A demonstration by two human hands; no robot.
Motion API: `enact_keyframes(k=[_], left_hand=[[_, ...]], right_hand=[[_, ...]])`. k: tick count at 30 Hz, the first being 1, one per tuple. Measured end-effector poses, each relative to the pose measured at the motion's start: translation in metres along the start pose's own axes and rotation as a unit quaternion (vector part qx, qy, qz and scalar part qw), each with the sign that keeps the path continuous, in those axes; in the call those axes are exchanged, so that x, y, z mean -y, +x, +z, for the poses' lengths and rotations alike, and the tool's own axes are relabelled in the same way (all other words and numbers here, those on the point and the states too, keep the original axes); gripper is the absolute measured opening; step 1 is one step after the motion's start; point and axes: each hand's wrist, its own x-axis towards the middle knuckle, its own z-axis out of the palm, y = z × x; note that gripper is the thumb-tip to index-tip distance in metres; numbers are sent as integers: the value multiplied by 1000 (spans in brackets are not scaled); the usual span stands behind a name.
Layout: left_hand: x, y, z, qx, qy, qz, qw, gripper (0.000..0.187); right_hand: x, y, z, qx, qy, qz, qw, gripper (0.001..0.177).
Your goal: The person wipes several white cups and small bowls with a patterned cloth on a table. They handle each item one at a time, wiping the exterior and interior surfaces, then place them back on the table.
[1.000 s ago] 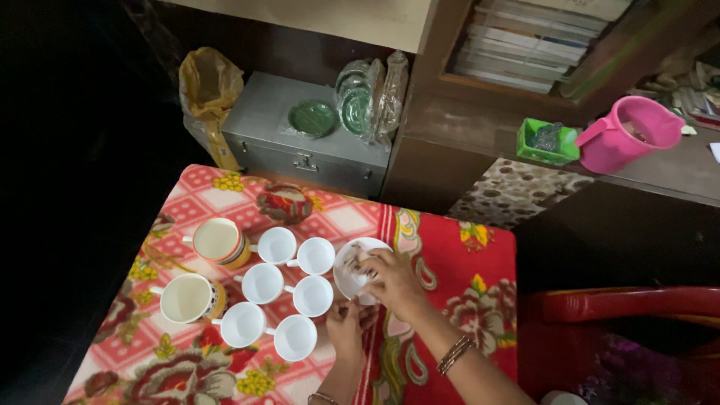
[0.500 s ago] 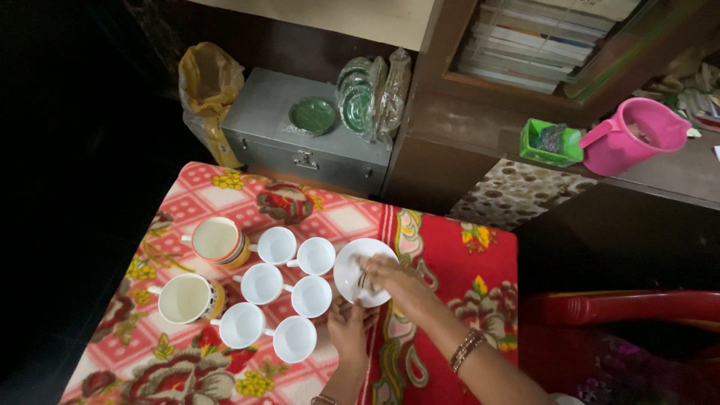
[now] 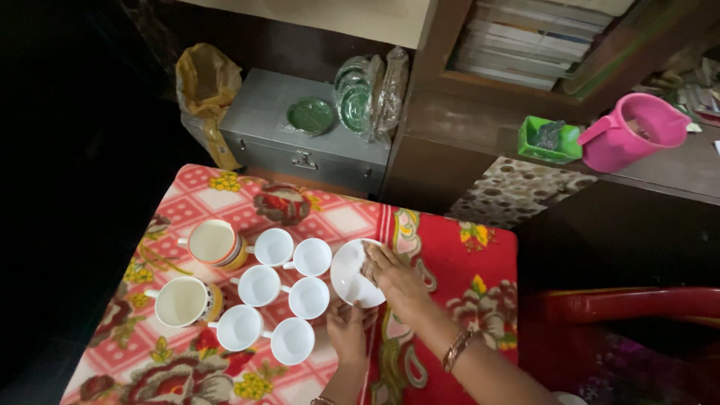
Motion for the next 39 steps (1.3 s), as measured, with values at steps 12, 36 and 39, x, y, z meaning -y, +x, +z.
enact_keyframes(k=[12, 36, 39], left_hand=[[30, 21, -34, 53, -13, 10, 998, 23], [152, -155, 69, 518, 226, -94, 820, 17], [210, -174, 98, 557, 315, -227, 735, 16]], right_hand=[[-14, -44, 11, 209, 632, 166, 728, 37], [-156, -490, 27, -310, 455, 689, 471, 47], [-149, -524, 87, -405, 528, 607, 435, 35]])
